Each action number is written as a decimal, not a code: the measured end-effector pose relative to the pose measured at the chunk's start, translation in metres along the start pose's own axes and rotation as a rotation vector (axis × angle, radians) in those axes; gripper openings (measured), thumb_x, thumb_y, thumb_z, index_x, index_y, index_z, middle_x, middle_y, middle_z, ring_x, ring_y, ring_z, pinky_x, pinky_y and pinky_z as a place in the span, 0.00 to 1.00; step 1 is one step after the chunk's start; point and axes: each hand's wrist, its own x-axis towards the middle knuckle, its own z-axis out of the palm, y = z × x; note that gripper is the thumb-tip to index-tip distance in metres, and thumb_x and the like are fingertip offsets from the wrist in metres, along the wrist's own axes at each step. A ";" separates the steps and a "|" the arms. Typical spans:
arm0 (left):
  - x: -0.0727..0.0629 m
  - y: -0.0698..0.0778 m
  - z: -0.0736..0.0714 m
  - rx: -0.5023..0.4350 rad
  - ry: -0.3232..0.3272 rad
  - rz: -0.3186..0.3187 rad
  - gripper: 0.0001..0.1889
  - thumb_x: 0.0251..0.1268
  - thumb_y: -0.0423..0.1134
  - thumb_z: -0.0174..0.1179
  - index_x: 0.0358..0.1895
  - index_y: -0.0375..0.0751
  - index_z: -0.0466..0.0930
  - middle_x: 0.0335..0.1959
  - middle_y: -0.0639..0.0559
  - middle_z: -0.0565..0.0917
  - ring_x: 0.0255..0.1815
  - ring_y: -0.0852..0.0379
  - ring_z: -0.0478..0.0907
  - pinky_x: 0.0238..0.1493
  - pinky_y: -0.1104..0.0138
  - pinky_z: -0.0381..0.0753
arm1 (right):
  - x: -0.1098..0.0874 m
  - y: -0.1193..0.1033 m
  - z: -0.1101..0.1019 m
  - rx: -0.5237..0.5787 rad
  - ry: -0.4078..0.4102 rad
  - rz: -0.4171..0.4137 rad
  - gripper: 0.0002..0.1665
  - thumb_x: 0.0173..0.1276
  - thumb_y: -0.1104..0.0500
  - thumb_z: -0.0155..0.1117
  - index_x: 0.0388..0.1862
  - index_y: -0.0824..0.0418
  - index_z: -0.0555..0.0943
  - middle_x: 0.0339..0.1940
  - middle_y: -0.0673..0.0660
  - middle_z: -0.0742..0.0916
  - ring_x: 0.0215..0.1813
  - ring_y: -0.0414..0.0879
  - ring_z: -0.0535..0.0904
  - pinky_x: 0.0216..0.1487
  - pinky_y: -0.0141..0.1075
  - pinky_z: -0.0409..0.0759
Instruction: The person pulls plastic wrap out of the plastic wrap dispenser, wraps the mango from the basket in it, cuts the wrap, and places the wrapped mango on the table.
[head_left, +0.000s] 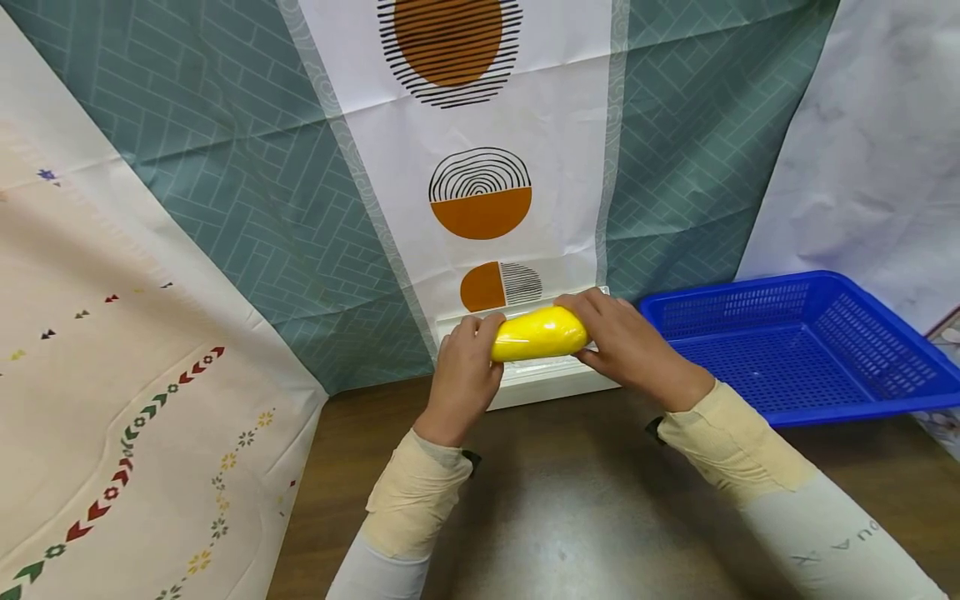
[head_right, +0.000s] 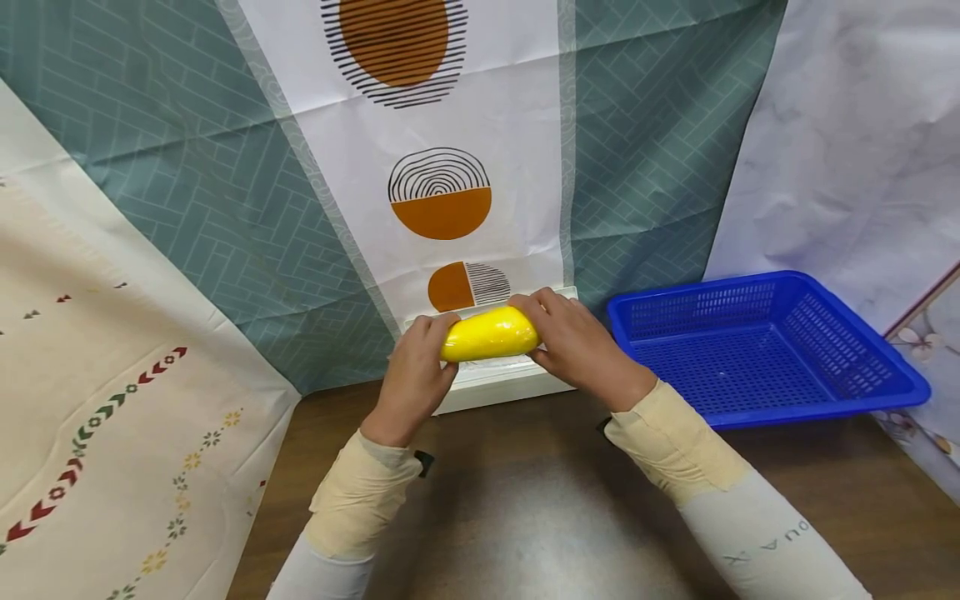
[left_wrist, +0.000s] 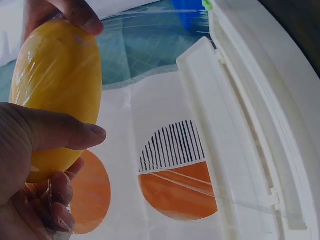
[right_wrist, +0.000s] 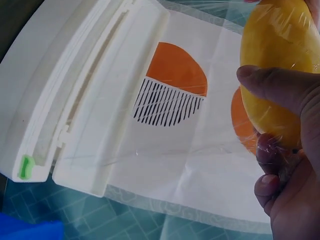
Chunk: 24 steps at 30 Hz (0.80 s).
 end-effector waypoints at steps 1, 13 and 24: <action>0.000 0.000 -0.001 0.003 -0.001 0.004 0.25 0.56 0.28 0.70 0.58 0.46 0.76 0.42 0.45 0.80 0.40 0.48 0.79 0.44 0.55 0.77 | 0.000 0.000 -0.001 -0.003 -0.003 -0.004 0.43 0.57 0.59 0.80 0.69 0.53 0.68 0.55 0.59 0.81 0.53 0.54 0.79 0.55 0.52 0.77; -0.001 0.009 -0.014 0.045 -0.025 0.015 0.23 0.58 0.30 0.69 0.56 0.47 0.76 0.40 0.47 0.80 0.39 0.49 0.78 0.38 0.58 0.71 | -0.004 -0.001 -0.014 -0.096 -0.010 -0.075 0.47 0.52 0.53 0.83 0.68 0.55 0.69 0.51 0.56 0.83 0.49 0.51 0.79 0.41 0.42 0.69; -0.003 0.016 -0.021 0.075 -0.057 0.026 0.25 0.56 0.29 0.70 0.57 0.47 0.76 0.40 0.47 0.81 0.38 0.49 0.78 0.37 0.60 0.69 | -0.009 -0.003 -0.018 -0.121 0.014 -0.096 0.47 0.50 0.53 0.84 0.67 0.55 0.70 0.47 0.56 0.83 0.47 0.50 0.78 0.39 0.40 0.64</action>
